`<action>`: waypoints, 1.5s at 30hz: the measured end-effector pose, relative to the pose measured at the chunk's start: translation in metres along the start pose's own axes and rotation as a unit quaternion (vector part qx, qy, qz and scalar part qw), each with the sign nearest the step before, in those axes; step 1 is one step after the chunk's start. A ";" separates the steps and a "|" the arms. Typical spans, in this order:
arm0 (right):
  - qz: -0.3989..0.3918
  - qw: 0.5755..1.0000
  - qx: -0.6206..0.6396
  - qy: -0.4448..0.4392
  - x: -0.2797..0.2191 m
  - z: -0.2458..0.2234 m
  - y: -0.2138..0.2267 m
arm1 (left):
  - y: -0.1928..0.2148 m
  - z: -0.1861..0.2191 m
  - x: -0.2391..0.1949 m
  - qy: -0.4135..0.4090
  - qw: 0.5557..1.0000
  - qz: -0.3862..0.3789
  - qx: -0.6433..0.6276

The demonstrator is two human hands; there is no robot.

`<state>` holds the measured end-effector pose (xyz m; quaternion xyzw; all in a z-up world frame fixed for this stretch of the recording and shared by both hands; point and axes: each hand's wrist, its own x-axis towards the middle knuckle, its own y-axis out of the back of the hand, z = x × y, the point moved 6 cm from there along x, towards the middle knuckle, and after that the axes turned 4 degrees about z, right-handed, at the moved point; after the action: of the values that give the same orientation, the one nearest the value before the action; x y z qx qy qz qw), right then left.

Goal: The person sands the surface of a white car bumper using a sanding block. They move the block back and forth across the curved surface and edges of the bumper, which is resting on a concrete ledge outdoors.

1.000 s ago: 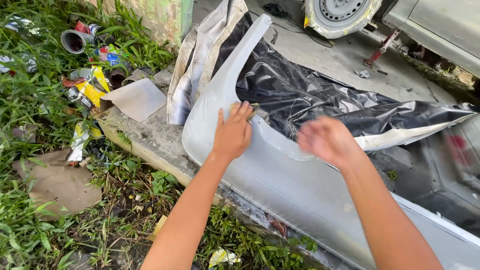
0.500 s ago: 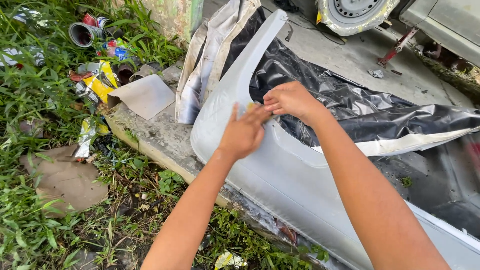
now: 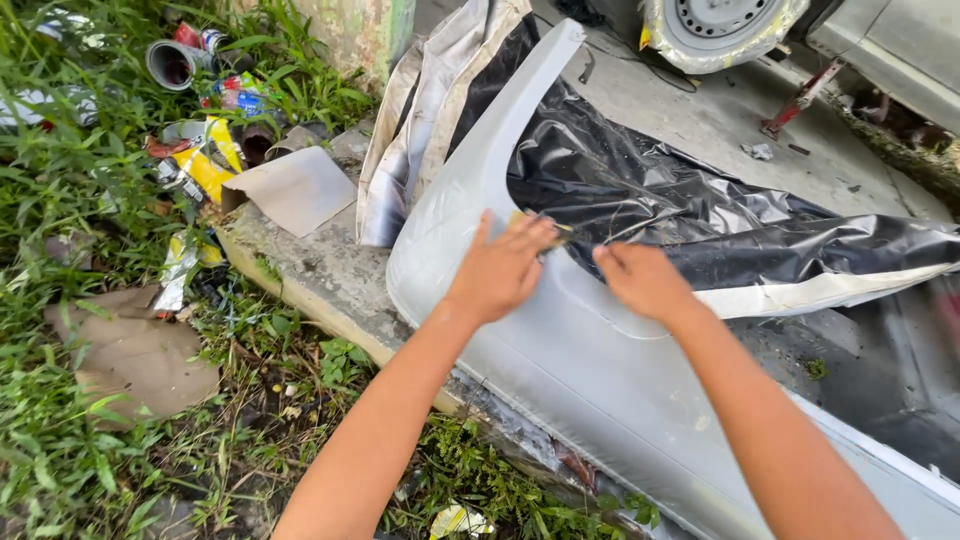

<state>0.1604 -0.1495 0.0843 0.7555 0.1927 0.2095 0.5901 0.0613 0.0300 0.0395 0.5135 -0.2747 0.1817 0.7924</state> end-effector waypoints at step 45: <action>0.066 0.987 -0.101 -0.104 -0.041 -0.003 -0.026 | 0.019 -0.003 -0.002 0.024 0.999 0.017 0.038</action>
<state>0.1235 -0.1628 0.0566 0.7206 0.0573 0.1868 0.6653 0.0498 0.0404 0.0513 0.5338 -0.2572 0.2177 0.7756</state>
